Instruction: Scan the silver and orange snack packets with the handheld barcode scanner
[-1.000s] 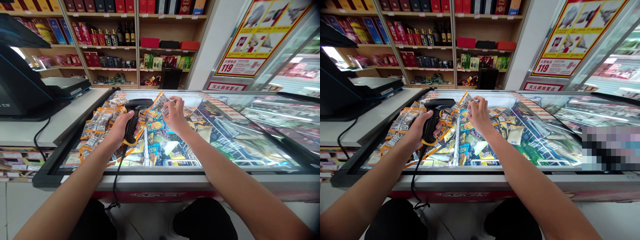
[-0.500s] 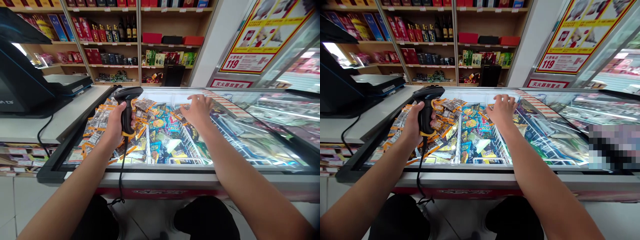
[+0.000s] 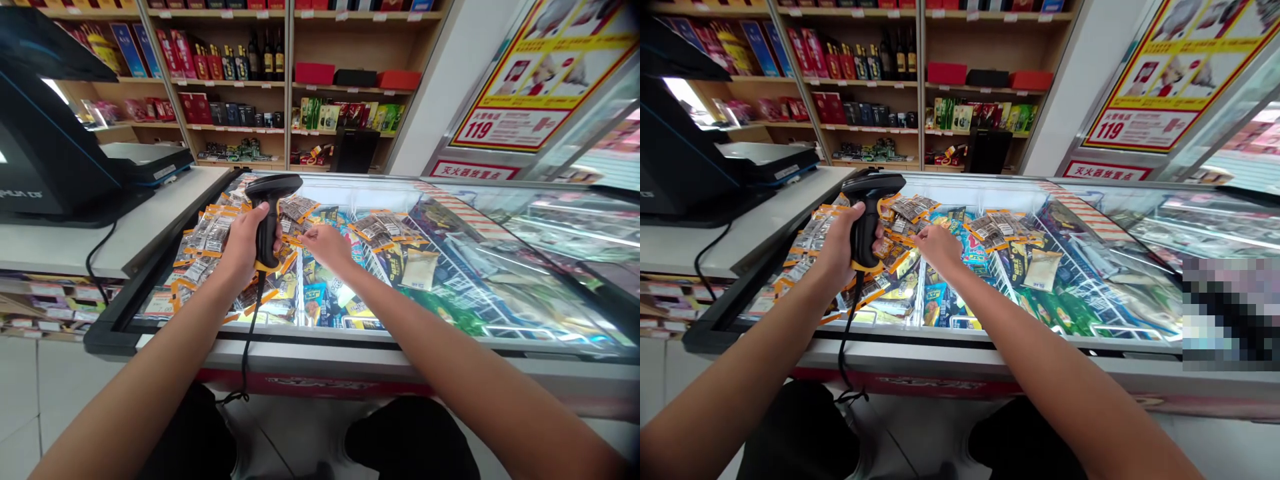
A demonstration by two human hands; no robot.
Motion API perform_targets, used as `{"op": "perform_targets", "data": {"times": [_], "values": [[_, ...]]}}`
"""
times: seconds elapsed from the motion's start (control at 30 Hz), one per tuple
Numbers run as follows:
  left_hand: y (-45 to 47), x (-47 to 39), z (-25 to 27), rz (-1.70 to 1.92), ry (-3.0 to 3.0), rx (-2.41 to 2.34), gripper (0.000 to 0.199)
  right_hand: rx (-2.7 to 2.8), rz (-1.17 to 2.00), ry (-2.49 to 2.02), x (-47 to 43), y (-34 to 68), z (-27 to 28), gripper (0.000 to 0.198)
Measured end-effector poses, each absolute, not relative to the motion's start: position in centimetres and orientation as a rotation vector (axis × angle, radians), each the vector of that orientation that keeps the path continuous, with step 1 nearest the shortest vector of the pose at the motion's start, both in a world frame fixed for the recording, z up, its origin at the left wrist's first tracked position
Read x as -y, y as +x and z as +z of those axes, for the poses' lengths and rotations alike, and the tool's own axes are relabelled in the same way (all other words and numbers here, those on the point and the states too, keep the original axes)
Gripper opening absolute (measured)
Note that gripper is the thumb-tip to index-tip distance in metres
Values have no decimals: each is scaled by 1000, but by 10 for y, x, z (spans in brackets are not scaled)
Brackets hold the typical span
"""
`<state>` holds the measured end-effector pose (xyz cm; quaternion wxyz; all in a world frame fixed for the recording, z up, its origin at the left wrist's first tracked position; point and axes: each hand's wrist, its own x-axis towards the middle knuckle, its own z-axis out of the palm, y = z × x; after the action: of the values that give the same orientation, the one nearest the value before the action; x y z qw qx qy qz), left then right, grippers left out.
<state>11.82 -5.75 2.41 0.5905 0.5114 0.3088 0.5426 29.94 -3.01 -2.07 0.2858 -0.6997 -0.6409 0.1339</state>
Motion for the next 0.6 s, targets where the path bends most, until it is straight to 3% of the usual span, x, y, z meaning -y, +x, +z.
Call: {"op": "perform_targets", "data": {"times": [0.13,0.3,0.43,0.6], "values": [[117,56,22,1252,1218,-725,35,1655,645,-1743,32,311,-13,31],[116,54,20,1267,1211,-734,34,1607,667,-1721,37,341,1,22],[116,53,20,1263,1205,-741,34,1365,895,-1633,39,368,8,20],[116,54,17,1208,1314,-729,33,1227,838,-1576,38,387,14,26]]}}
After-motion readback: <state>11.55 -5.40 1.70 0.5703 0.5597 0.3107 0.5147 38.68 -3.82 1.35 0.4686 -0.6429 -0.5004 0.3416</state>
